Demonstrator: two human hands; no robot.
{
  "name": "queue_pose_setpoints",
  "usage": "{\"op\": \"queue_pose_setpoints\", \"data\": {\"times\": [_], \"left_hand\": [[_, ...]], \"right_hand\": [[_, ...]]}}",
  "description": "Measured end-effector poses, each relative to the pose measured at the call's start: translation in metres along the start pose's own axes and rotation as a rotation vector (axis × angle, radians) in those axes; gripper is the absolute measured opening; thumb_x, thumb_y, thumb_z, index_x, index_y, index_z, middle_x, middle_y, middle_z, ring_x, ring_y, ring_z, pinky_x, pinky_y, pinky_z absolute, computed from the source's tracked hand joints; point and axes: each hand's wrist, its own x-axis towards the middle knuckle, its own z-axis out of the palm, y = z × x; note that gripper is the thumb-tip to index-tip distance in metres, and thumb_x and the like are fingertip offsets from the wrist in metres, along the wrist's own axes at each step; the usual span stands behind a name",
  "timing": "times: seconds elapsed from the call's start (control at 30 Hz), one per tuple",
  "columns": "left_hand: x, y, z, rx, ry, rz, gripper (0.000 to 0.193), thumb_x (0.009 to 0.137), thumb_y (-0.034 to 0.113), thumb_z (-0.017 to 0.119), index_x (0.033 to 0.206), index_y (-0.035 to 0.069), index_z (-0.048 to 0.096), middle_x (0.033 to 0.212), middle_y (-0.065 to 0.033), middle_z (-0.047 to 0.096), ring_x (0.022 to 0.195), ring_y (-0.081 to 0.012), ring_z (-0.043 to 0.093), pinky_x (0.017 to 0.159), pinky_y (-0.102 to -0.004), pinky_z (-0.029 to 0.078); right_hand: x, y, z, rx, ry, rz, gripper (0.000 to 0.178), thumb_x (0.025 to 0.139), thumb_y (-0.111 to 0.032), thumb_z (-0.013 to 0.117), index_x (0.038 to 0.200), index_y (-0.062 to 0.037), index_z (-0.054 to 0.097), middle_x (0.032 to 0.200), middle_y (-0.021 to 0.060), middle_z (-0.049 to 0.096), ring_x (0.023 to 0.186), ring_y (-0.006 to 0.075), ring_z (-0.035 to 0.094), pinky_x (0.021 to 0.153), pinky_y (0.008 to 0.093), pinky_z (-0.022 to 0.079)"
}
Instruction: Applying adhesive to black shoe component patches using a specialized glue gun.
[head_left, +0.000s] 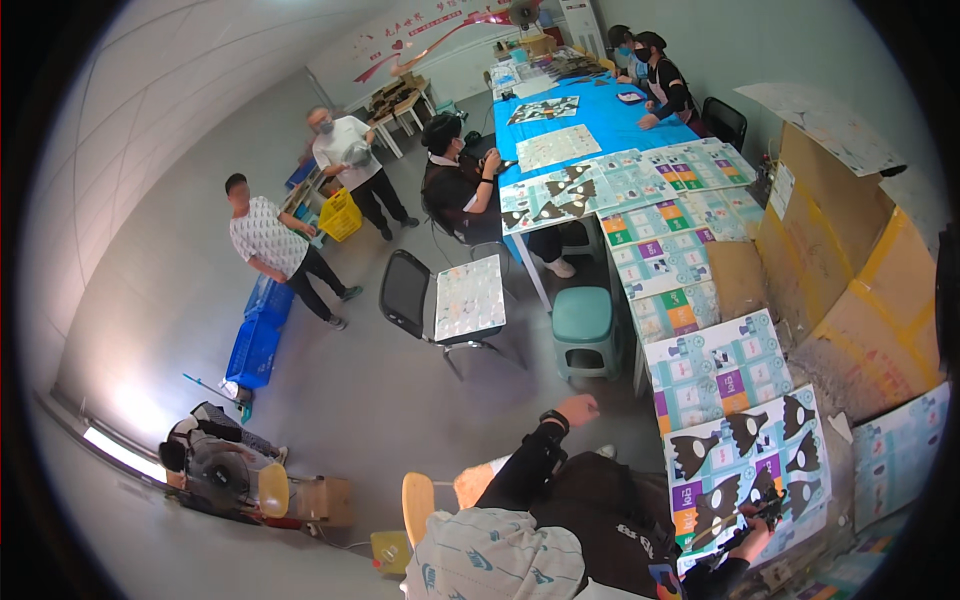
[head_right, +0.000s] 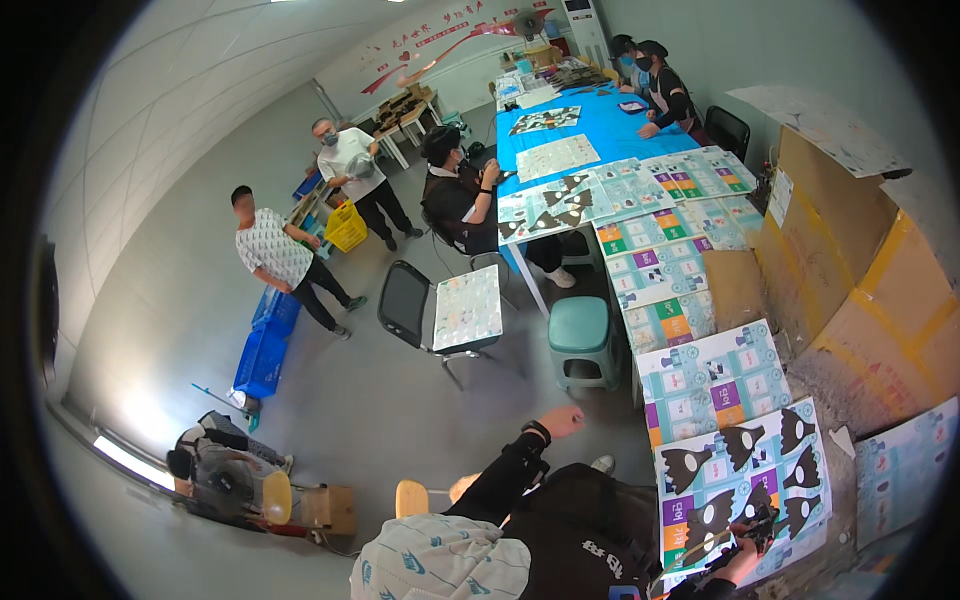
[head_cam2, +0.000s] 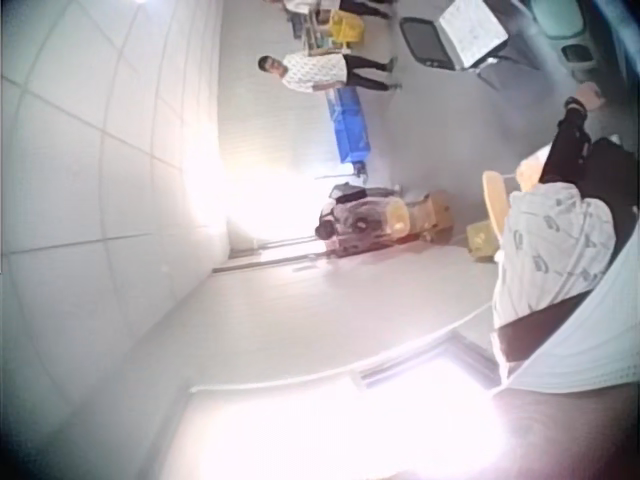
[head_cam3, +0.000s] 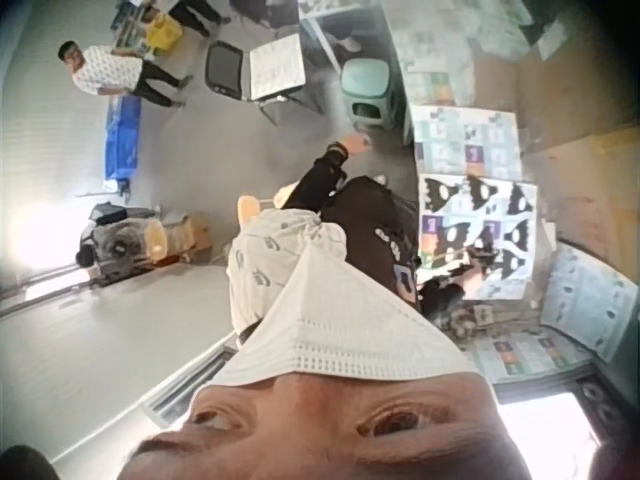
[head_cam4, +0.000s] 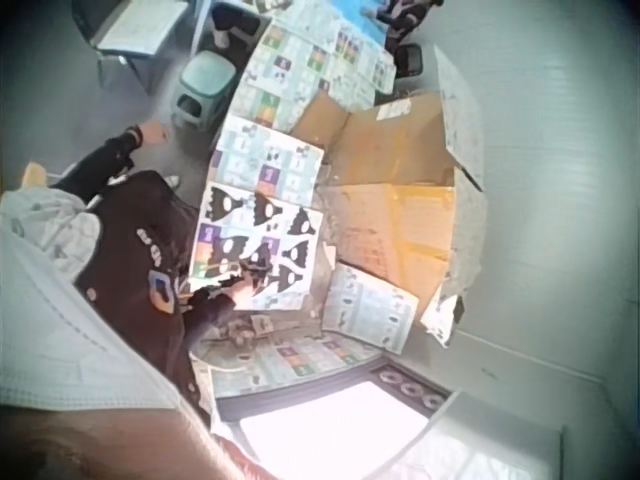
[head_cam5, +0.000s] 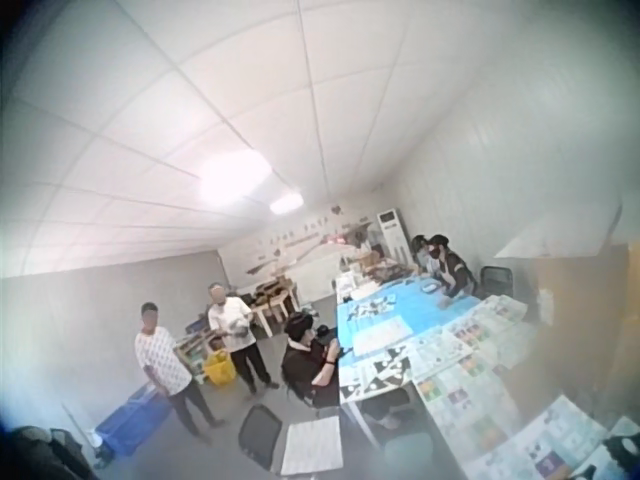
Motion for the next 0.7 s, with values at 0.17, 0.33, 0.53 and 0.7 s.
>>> {"op": "queue_pose_setpoints", "data": {"times": [0.17,0.33,0.53,0.7], "left_hand": [[-0.058,0.066,-0.215,-0.841,0.784,0.554,0.067,0.084,0.014,0.067,0.144,0.006,0.039,0.149,-0.0096,0.038,0.136,-0.0277,0.037,0.113,-0.044,0.033],[-0.155,0.092,-0.393,-1.236,0.996,1.388,0.103,0.072,-0.013,0.05,0.155,0.031,0.008,0.161,-0.0114,0.006,0.146,-0.045,0.009,0.108,-0.0724,0.022],[-0.152,0.073,-0.406,-1.316,0.964,1.452,0.103,0.07,-0.016,0.045,0.155,0.029,0.009,0.161,-0.0143,0.002,0.146,-0.0465,0.005,0.107,-0.0731,0.022],[-0.143,0.06,-0.395,-1.404,0.995,1.403,0.098,0.072,-0.012,0.047,0.155,0.026,0.01,0.161,-0.0148,0.009,0.148,-0.0402,0.008,0.115,-0.0633,0.017]], "right_hand": [[-0.002,-0.014,0.002,-0.006,-0.004,0.002,0.03,0.061,-0.008,0.049,0.084,0.0047,0.064,0.088,0.0105,0.067,0.085,0.024,0.059,0.08,0.033,0.045],[0.029,-0.006,-0.011,-0.064,-0.032,-0.085,0.03,0.061,-0.008,0.048,0.082,0.0046,0.066,0.082,0.0074,0.066,0.072,0.0193,0.06,0.058,0.0273,0.045],[0.047,-0.011,0.013,-0.028,0.021,-0.061,0.03,0.062,-0.008,0.049,0.082,0.001,0.068,0.077,0.0041,0.065,0.052,0.013,0.048,0.045,0.0235,0.036],[0.036,-0.022,0.046,-0.011,0.095,-0.04,0.031,0.063,-0.008,0.049,0.085,0.0016,0.067,0.08,0.0054,0.065,0.05,0.0153,0.049,0.044,0.0242,0.037]]}}
